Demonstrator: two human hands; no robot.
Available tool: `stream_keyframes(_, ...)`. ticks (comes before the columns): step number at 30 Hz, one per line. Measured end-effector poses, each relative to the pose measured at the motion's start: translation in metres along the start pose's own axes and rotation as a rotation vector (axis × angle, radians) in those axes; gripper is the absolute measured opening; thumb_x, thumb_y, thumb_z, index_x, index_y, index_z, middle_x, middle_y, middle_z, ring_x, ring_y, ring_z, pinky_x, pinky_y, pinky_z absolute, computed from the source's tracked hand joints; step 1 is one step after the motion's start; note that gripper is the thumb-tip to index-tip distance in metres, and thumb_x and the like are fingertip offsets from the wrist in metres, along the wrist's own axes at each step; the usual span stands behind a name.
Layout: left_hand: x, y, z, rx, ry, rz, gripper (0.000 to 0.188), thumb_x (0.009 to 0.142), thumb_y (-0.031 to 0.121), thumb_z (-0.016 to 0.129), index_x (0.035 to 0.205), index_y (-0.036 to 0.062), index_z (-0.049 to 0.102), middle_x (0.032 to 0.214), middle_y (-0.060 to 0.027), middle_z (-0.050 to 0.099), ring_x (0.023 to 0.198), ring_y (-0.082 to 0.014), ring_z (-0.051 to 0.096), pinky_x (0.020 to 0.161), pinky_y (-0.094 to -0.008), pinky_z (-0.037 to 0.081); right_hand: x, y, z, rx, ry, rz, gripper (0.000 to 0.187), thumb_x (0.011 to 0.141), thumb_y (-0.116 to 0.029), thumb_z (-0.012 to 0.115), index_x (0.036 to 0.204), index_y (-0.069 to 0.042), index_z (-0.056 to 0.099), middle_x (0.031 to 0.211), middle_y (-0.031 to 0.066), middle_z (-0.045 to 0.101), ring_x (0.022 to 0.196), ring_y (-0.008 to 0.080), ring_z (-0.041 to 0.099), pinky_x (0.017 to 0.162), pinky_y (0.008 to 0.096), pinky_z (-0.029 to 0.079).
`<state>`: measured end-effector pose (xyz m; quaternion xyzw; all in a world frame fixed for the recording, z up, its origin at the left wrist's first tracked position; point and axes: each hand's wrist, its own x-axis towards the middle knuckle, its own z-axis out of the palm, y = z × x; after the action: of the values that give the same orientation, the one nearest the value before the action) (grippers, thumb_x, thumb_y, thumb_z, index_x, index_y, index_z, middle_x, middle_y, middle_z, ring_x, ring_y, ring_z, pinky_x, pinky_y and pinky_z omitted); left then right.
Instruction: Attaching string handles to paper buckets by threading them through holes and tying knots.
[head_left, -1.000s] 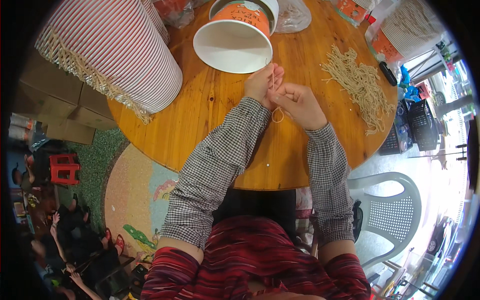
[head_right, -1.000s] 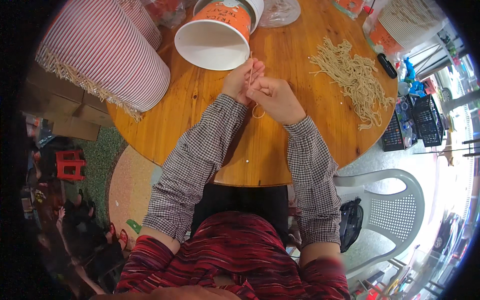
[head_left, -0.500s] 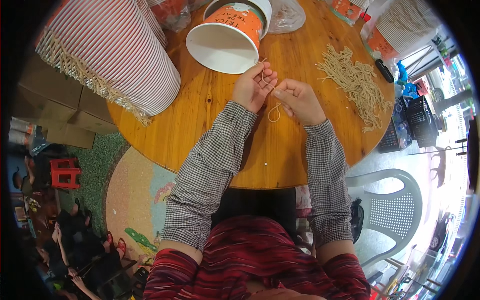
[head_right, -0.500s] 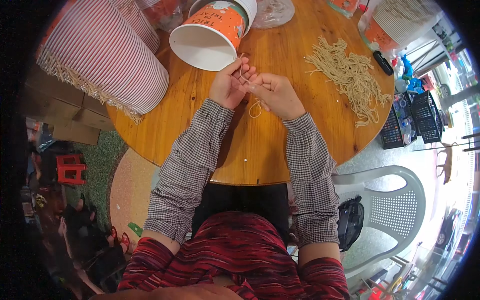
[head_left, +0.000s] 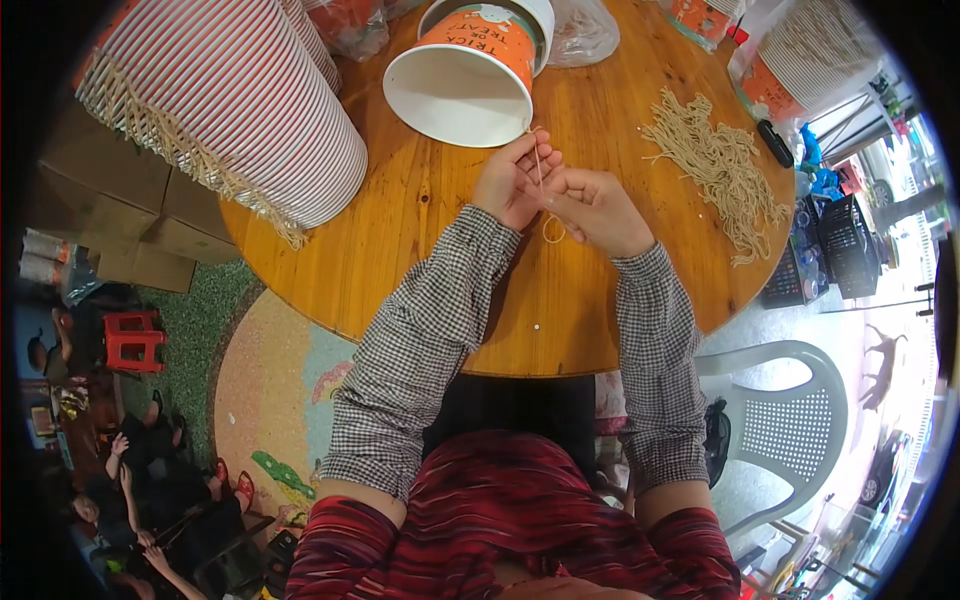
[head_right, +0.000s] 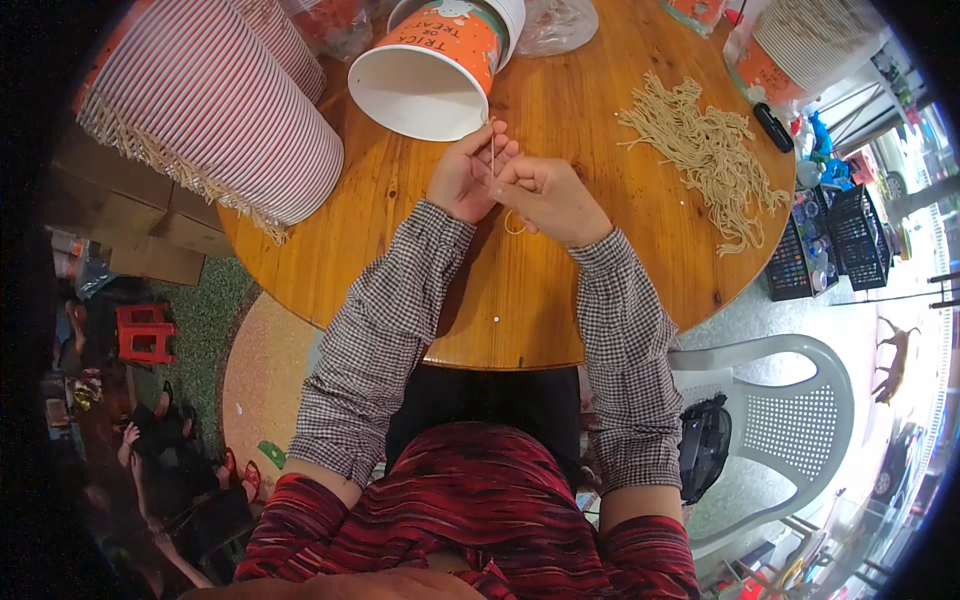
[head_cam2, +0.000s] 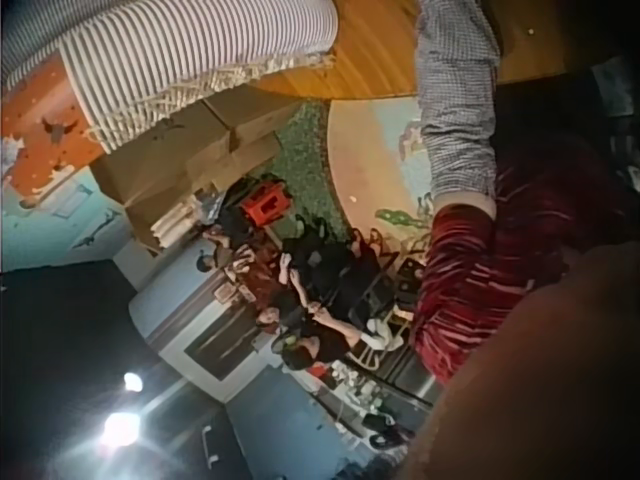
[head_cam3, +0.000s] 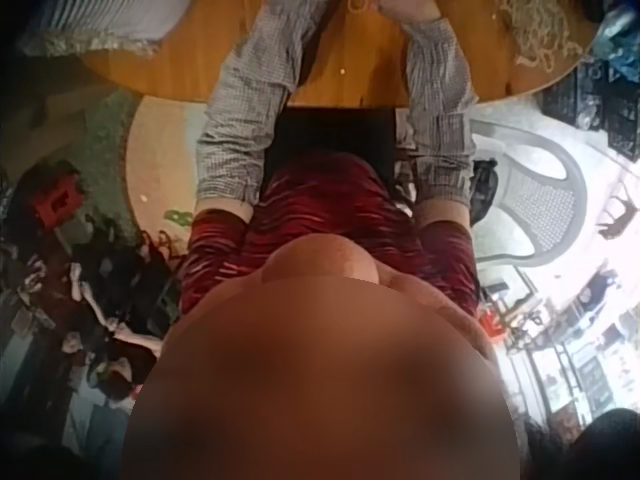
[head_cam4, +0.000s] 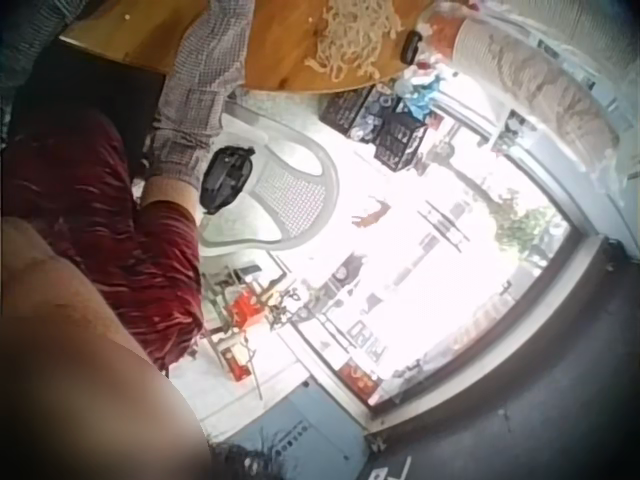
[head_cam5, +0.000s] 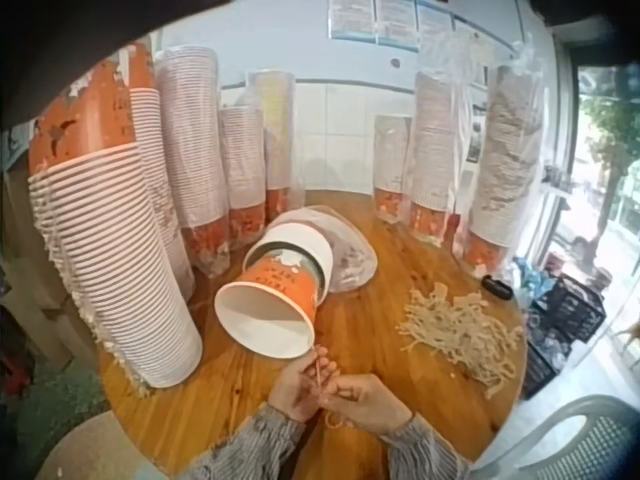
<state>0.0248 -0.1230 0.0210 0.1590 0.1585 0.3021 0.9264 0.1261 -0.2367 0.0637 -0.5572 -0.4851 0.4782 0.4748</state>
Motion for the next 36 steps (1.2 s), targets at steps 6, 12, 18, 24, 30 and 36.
stream_keyframes(6,0.001,0.002,-0.001,0.018,0.074,0.048,0.010,0.090,0.015,0.056,0.092,0.0055,0.058,0.079,-0.0045,0.063,0.078,-0.0164,0.062,0.075,-0.0308,0.054,-0.005,-0.012,0.014,-0.079,-0.076,-0.006,0.013,0.086,-0.009,0.058,0.075,-0.001,0.056,0.064,-0.0043,0.049,0.057,0.0027,0.043,0.052,0.0197,0.036)
stream_keyframes(12,0.000,0.001,0.003,-0.004,0.126,0.074,0.012,0.091,0.016,0.056,0.095,0.0054,0.060,0.083,-0.0019,0.063,0.080,-0.0154,0.062,0.079,-0.0310,0.053,-0.005,-0.008,0.012,-0.085,-0.145,-0.018,0.011,0.086,-0.007,0.057,0.077,-0.001,0.056,0.067,-0.0044,0.049,0.065,0.0033,0.045,0.060,0.0199,0.038)
stream_keyframes(18,-0.002,0.002,0.005,-0.002,0.164,0.096,0.015,0.090,0.015,0.055,0.099,0.0036,0.057,0.085,-0.0023,0.061,0.085,-0.0157,0.060,0.084,-0.0296,0.049,-0.003,-0.006,0.011,-0.072,-0.162,-0.031,0.012,0.087,-0.008,0.058,0.077,-0.001,0.056,0.067,-0.0046,0.048,0.063,0.0029,0.044,0.058,0.0195,0.037)
stream_keyframes(24,-0.008,0.011,0.005,-0.167,0.127,0.138,0.023,0.087,0.021,0.049,0.097,0.0006,0.053,0.092,-0.0112,0.060,0.087,-0.0228,0.059,0.088,-0.0394,0.047,-0.013,-0.009,0.008,-0.037,-0.198,-0.008,0.012,0.088,-0.012,0.059,0.082,-0.001,0.059,0.067,-0.0031,0.054,0.053,0.0031,0.045,0.048,0.0189,0.037)
stream_keyframes(30,-0.031,0.034,-0.015,0.399,0.185,0.486,0.041,0.081,0.003,0.049,0.121,0.0020,0.042,0.106,-0.0129,0.056,0.088,-0.0267,0.060,0.068,-0.0381,0.055,-0.066,-0.027,0.008,0.036,-0.314,0.040,0.021,0.089,-0.009,0.055,0.106,-0.001,0.063,0.064,0.0001,0.057,0.052,0.0041,0.051,0.046,0.0180,0.040)
stream_keyframes(36,-0.099,0.086,0.032,1.049,0.268,0.577,0.039,0.082,0.001,0.051,0.121,-0.0011,0.052,0.106,-0.0116,0.062,0.090,-0.0172,0.061,0.073,-0.0278,0.051,-0.137,-0.095,-0.027,0.180,-0.147,-0.302,0.050,0.086,-0.013,0.057,0.131,0.002,0.042,0.062,0.0015,0.057,0.047,0.0053,0.050,0.039,0.0168,0.036)
